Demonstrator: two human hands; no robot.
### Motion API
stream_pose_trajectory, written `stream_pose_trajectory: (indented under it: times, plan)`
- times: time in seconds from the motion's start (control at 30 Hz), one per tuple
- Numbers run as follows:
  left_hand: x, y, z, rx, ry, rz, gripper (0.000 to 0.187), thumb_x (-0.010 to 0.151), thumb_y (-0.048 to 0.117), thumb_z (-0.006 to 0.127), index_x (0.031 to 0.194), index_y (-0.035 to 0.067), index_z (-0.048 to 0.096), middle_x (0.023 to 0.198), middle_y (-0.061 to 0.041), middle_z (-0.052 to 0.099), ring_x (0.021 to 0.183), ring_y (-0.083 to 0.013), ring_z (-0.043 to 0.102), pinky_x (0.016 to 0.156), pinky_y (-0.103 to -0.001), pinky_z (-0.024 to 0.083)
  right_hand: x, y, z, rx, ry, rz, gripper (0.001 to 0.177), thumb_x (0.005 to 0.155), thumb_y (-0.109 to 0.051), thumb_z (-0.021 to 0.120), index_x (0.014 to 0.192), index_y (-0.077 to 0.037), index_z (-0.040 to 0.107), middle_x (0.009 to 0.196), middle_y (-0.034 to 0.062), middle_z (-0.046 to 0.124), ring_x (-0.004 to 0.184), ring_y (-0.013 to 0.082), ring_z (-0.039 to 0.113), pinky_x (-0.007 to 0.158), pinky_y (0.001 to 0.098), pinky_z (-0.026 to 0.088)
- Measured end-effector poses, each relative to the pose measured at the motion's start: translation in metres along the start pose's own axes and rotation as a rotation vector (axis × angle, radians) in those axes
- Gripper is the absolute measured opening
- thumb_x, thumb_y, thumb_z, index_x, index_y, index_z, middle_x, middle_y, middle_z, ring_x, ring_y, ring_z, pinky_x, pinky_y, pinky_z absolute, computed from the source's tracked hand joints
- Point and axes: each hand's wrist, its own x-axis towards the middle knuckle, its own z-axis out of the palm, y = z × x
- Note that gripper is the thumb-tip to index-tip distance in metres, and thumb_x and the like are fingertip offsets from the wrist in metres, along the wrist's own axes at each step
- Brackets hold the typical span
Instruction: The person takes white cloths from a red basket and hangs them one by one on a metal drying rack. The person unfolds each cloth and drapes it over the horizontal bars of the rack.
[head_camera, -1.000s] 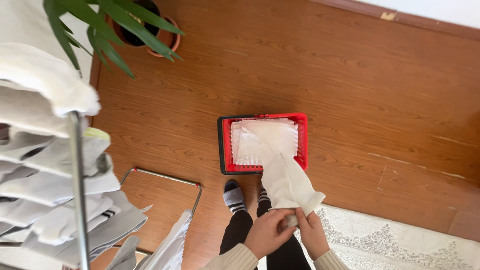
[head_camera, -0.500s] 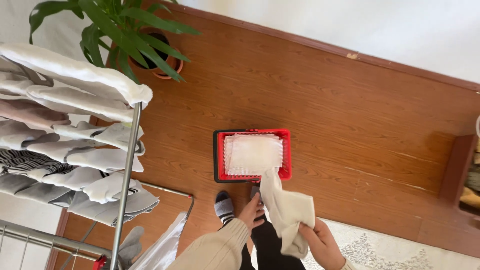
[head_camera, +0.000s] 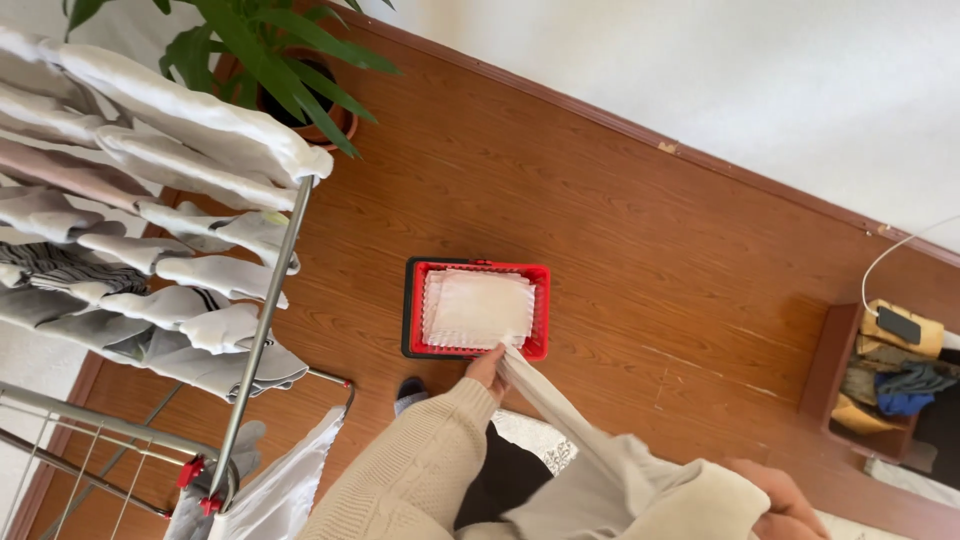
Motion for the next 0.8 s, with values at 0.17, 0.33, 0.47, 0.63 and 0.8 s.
stream_pose_trajectory:
  times: [0.17, 0.33, 0.47, 0.63, 0.8]
  plan:
    - [-0.046, 0.067, 0.013, 0.146, -0.096, 0.306, 0.024, 0.105, 0.016, 0.079, 0.129, 0.011, 0.078, 0.128, -0.005, 0.082, 0.11, -0.0235, 0.073, 0.084, -0.045, 0.064, 0.051, -0.083, 0.035, -0.604, 0.203, 0.815, 0.044, 0.107, -0.013, 0.06, 0.135, -0.005, 0.093, 0.152, -0.0068, 0.089, 0.148, 0.0003, 0.068, 0.135, 0.0226, 0.032]
    - [-0.169, 0.093, 0.036, 0.528, -0.184, 0.479, 0.04, 0.111, 0.021, 0.068, 0.151, 0.022, 0.072, 0.131, 0.0, 0.084, 0.095, -0.0118, 0.067, 0.071, -0.031, 0.057, 0.123, -0.028, 0.07, -0.708, -0.146, 0.572, 0.037, 0.109, -0.031, 0.057, 0.128, -0.013, 0.084, 0.118, 0.0, 0.089, 0.11, 0.0121, 0.08, 0.103, 0.0299, 0.056]
    - [-0.248, 0.071, 0.042, 0.637, -0.471, 0.421, 0.039, 0.118, 0.031, 0.053, 0.143, 0.01, 0.074, 0.125, -0.01, 0.088, 0.099, -0.0182, 0.078, 0.079, -0.039, 0.067, 0.15, 0.026, 0.107, -0.78, -0.126, 0.497, 0.045, 0.099, -0.025, 0.075, 0.144, -0.022, 0.076, 0.142, -0.0026, 0.083, 0.133, 0.0124, 0.076, 0.119, 0.0349, 0.059]
    - [-0.305, 0.049, 0.039, 0.777, -0.621, 0.626, 0.024, 0.12, 0.027, 0.056, 0.107, 0.012, 0.071, 0.103, 0.001, 0.072, 0.084, -0.008, 0.06, 0.075, -0.028, 0.051, 0.155, 0.069, 0.142, -0.715, -0.222, 0.386, 0.061, 0.093, -0.04, 0.086, 0.148, -0.019, 0.071, 0.14, -0.0016, 0.083, 0.128, 0.0132, 0.077, 0.11, 0.035, 0.059]
    - [-0.351, 0.056, 0.033, 1.159, -0.455, 1.026, 0.022, 0.112, 0.026, 0.06, 0.122, 0.013, 0.074, 0.114, -0.004, 0.065, 0.101, -0.0187, 0.065, 0.088, -0.035, 0.053, 0.15, 0.049, 0.179, -0.551, -0.257, 0.354, 0.044, 0.101, -0.036, 0.077, 0.139, -0.014, 0.076, 0.112, -0.0016, 0.085, 0.098, 0.0102, 0.075, 0.092, 0.0301, 0.061]
